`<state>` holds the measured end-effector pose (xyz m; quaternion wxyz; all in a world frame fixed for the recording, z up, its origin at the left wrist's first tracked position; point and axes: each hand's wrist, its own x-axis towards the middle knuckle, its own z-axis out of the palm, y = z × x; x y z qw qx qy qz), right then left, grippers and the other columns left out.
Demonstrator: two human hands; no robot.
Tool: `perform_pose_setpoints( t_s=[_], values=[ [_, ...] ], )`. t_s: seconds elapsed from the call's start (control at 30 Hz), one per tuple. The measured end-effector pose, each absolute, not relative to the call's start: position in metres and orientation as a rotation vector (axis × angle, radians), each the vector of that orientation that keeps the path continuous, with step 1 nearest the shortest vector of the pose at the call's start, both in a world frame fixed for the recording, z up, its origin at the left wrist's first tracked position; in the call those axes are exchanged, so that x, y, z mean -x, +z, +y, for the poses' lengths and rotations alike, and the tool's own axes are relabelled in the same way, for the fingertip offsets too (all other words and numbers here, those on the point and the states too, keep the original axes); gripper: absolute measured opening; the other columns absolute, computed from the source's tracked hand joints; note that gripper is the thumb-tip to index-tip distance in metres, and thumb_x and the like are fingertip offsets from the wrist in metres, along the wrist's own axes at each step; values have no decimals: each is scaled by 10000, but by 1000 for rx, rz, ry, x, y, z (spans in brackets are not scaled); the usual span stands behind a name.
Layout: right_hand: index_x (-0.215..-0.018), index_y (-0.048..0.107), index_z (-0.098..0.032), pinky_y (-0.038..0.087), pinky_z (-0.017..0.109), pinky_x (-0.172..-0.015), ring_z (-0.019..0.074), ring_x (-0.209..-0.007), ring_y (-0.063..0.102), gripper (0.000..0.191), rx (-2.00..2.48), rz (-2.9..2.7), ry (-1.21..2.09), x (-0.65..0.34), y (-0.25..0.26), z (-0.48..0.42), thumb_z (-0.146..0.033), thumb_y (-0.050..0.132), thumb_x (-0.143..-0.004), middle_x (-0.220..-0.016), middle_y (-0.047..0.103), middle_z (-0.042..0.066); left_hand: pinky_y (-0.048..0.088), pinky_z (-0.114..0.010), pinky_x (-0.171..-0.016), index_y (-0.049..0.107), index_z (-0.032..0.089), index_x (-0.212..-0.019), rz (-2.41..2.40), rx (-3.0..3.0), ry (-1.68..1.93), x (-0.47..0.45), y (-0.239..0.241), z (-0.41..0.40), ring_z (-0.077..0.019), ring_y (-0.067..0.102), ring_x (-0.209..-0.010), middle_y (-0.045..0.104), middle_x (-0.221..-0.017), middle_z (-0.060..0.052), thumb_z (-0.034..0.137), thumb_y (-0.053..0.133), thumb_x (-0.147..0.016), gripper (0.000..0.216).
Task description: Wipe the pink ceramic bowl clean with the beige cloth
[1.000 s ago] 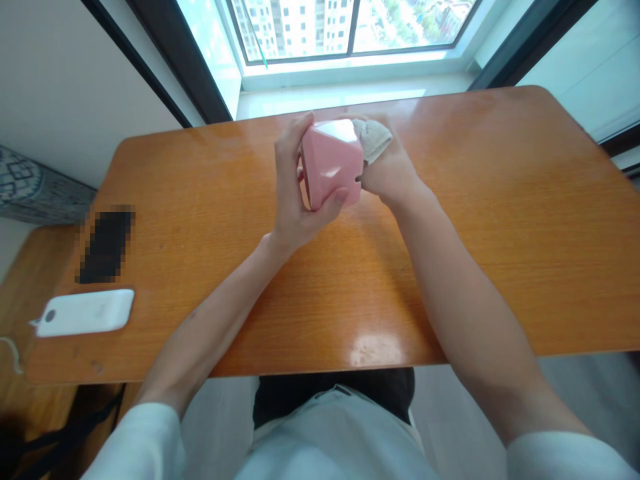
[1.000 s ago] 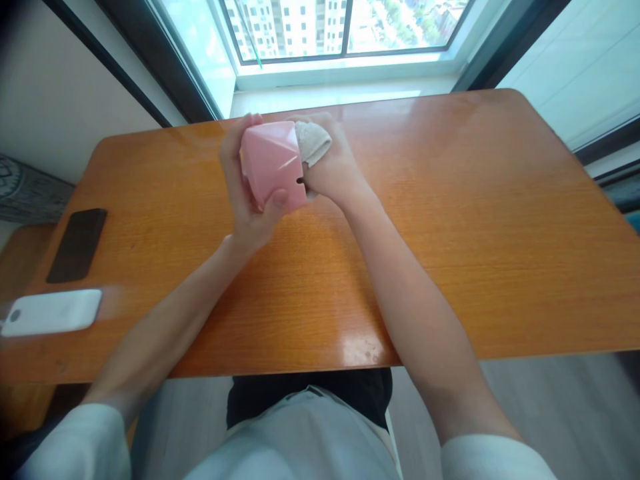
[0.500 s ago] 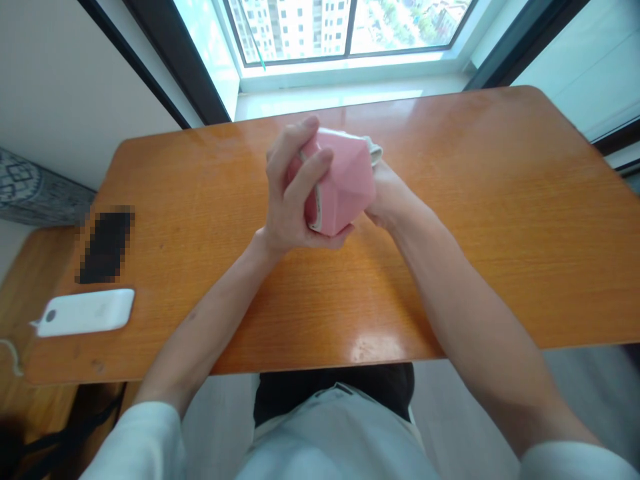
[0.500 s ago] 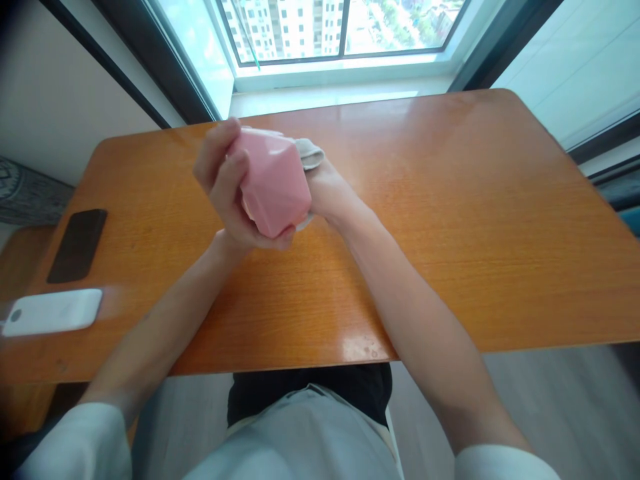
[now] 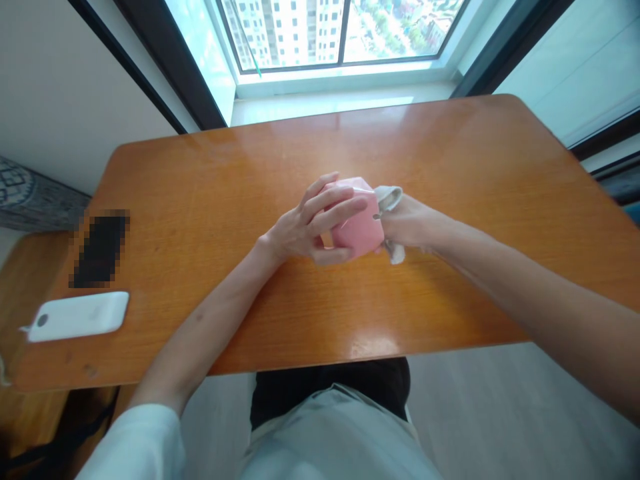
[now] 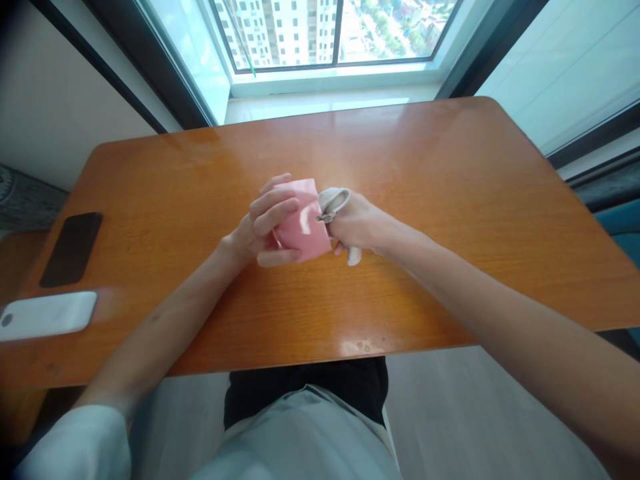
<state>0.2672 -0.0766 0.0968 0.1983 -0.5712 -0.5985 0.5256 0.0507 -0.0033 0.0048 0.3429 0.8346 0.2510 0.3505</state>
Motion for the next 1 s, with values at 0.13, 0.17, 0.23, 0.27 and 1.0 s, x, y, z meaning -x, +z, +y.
perform_pose_setpoints(
  t_s=[0.13,0.17,0.23,0.27,1.0],
  values=[
    [-763,665,-219,481,330,-552,214,-551,681,112,1838,-1860,688,-269,116,-74,-226,715,-862,-703,747,70,226,-733,-1416,694,302,-1085,736,-2169,1101,-55,14,-22,-432,407,-1681,598,-1646,-29,768,950,-684,667],
    [-784,667,-217,491,346,-610,246,-638,718,110,1883,-1932,483,-269,119,-73,-239,688,-891,-761,775,100,245,-724,-1413,689,310,-1129,778,-2147,1155,-55,14,-27,-426,366,-1707,539,-1705,-33,729,962,-698,661],
    [-812,685,-211,487,373,-688,303,-781,755,144,1952,-2078,202,-269,117,-71,-267,642,-938,-841,805,156,314,-686,-1404,620,350,-1357,799,-2124,1223,-55,12,-38,-394,350,-1724,455,-1772,-53,659,975,-725,788],
    [-816,696,-206,481,379,-702,321,-816,762,156,1970,-2143,147,-269,114,-70,-268,633,-945,-856,811,173,348,-653,-1400,540,360,-1480,784,-2133,1229,-54,10,-42,-376,380,-1713,447,-1777,-76,613,977,-746,892],
    [-932,777,-296,652,391,-706,285,-872,802,423,1591,-1236,1219,-295,69,-115,-719,783,-919,-884,832,53,271,-636,-1434,267,223,-1745,1075,-2105,953,-47,-2,-48,-414,294,-1747,331,-1831,-229,517,949,-832,1177]
  ],
)
